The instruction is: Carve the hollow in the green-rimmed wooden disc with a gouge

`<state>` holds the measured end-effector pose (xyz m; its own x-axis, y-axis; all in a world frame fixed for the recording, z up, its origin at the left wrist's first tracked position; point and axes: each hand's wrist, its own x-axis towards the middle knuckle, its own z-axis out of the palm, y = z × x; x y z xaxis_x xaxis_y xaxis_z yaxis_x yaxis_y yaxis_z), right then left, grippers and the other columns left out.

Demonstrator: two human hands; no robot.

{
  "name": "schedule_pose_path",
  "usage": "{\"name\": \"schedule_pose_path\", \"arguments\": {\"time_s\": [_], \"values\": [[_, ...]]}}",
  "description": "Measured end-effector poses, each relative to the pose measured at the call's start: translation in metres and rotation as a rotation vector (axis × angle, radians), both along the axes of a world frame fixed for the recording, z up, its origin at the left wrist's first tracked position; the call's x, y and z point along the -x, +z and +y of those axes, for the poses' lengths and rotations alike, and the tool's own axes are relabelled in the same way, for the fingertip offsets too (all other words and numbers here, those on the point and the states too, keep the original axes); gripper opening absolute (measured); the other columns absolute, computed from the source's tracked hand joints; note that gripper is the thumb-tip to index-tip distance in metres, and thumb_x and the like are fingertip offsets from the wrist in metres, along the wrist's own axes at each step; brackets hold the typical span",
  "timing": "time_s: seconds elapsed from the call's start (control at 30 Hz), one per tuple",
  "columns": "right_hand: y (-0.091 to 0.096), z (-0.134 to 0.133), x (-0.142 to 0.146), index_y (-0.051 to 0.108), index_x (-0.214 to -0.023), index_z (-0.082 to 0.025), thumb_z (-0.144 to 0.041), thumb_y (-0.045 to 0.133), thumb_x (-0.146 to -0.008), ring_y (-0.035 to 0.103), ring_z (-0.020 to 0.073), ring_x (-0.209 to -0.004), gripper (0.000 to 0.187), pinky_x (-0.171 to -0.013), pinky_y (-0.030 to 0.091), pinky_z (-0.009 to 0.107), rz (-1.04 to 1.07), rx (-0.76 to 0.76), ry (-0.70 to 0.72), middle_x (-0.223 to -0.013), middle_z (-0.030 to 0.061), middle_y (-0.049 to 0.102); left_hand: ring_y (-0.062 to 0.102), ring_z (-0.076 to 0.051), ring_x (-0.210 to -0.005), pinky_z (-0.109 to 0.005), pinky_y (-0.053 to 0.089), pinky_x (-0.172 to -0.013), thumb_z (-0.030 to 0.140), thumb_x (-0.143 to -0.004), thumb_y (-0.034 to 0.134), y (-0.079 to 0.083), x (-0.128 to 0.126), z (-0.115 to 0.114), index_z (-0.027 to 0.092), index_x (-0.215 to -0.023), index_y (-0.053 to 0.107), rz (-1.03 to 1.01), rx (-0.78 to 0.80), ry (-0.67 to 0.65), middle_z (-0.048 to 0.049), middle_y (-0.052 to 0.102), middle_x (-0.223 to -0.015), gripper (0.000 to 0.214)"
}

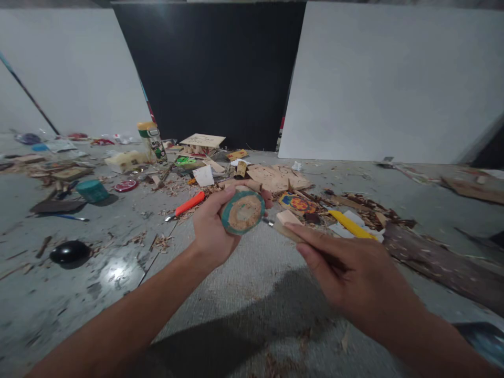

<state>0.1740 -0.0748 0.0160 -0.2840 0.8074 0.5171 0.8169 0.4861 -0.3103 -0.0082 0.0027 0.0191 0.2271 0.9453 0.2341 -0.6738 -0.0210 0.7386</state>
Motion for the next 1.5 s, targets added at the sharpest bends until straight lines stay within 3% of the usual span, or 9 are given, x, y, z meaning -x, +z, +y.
{"name": "schedule_pose_path", "arguments": {"time_s": [0.13, 0.27, 0.47, 0.63, 0.8, 0.97, 1.17, 1.3, 1.5], "values": [[-0.001, 0.0, 0.005, 0.071, -0.122, -0.025, -0.021, 0.049, -0.093, 0.073, 0.017, -0.06, 0.037, -0.054, 0.055, 0.026, 0.014, 0.1, 0.077, -0.091, 0.0035, 0.081, 0.067, -0.026, -0.082, -0.038, 0.054, -0.076, 0.033, -0.077, 0.052, -0.002, 0.001, 0.0, 0.014, -0.083, 0.069, 0.107, -0.085, -0.007, -0.0113, 0.07, -0.083, 0.026], [-0.002, 0.007, -0.001, 0.072, -0.121, -0.025, -0.022, 0.049, -0.092, 0.073, 0.022, -0.059, 0.037, -0.052, 0.056, 0.032, -0.149, 0.098, -0.059, -0.088, 0.0053, 0.081, 0.063, -0.025, -0.086, -0.034, 0.048, -0.077, 0.035, -0.084, 0.053, -0.002, 0.008, 0.007, 0.017, -0.082, 0.071, 0.498, -0.253, -0.085, -0.0104, 0.068, -0.09, 0.026], [0.0, 0.014, -0.018, 0.073, -0.118, -0.028, -0.024, 0.051, -0.093, 0.076, 0.0252, -0.074, 0.034, -0.061, 0.059, 0.036, -0.272, 0.09, -0.133, -0.1, 0.0033, 0.08, 0.059, -0.028, -0.096, -0.04, 0.042, -0.088, 0.04, -0.098, 0.037, -0.025, 0.017, 0.02, 0.018, -0.104, 0.068, 1.254, -0.707, 0.187, -0.0128, 0.067, -0.101, 0.038], [0.008, 0.015, -0.026, 0.074, -0.116, -0.028, -0.027, 0.051, -0.094, 0.069, 0.0198, -0.051, 0.033, -0.045, 0.049, 0.03, -0.253, 0.04, -0.162, -0.087, 0.0027, 0.081, 0.046, -0.039, -0.129, -0.057, 0.033, -0.105, 0.032, -0.086, 0.054, -0.068, 0.023, 0.025, 0.016, -0.128, 0.058, 1.716, -0.768, -0.11, -0.0219, 0.057, -0.136, 0.045], [0.015, 0.014, -0.03, 0.076, -0.114, -0.025, -0.025, 0.051, -0.091, 0.07, 0.0226, -0.052, 0.034, -0.043, 0.049, 0.031, -0.229, -0.005, -0.145, -0.075, 0.0038, 0.08, 0.043, -0.041, -0.135, -0.051, 0.044, -0.1, 0.036, -0.072, 0.066, -0.055, 0.038, 0.03, 0.025, -0.145, 0.042, 1.987, -0.707, -0.223, -0.0179, 0.04, -0.153, 0.078], [0.013, 0.015, -0.029, 0.074, -0.117, -0.025, -0.026, 0.05, -0.093, 0.076, 0.0258, -0.071, 0.034, -0.059, 0.058, 0.038, -0.22, 0.084, -0.143, -0.102, 0.0029, 0.079, 0.059, -0.032, -0.119, -0.041, 0.048, -0.096, 0.027, -0.074, 0.062, -0.031, 0.039, 0.031, 0.021, -0.139, 0.05, 1.971, -0.792, -0.239, -0.0155, 0.059, -0.137, 0.066], [0.01, 0.017, -0.027, 0.072, -0.121, -0.024, -0.029, 0.05, -0.094, 0.074, 0.0259, -0.068, 0.035, -0.058, 0.058, 0.04, -0.233, 0.149, -0.136, -0.102, 0.0048, 0.079, 0.064, -0.035, -0.108, -0.044, 0.051, -0.086, 0.018, -0.069, 0.062, -0.042, 0.028, 0.022, 0.02, -0.145, 0.043, 1.986, -0.861, -0.165, -0.0171, 0.064, -0.128, 0.079], [0.009, 0.02, -0.028, 0.072, -0.121, -0.023, -0.029, 0.05, -0.095, 0.075, 0.0278, -0.077, 0.035, -0.063, 0.057, 0.04, -0.209, 0.152, -0.129, -0.103, 0.0074, 0.079, 0.06, -0.036, -0.111, -0.045, 0.05, -0.088, 0.022, -0.071, 0.065, -0.034, 0.026, 0.022, 0.012, -0.152, 0.028, 1.737, -0.888, -0.04, -0.021, 0.062, -0.127, 0.09], [0.005, 0.025, -0.031, 0.07, -0.11, -0.016, -0.036, 0.033, -0.1, 0.072, 0.0312, -0.083, 0.043, -0.068, 0.053, 0.044, -0.132, 0.155, -0.173, -0.1, 0.0138, 0.077, 0.058, -0.034, -0.112, -0.049, 0.047, -0.094, 0.031, -0.069, 0.07, -0.019, 0.027, 0.029, 0.015, -0.139, 0.047, 1.202, -0.567, -0.005, -0.0174, 0.058, -0.13, 0.076]]}}
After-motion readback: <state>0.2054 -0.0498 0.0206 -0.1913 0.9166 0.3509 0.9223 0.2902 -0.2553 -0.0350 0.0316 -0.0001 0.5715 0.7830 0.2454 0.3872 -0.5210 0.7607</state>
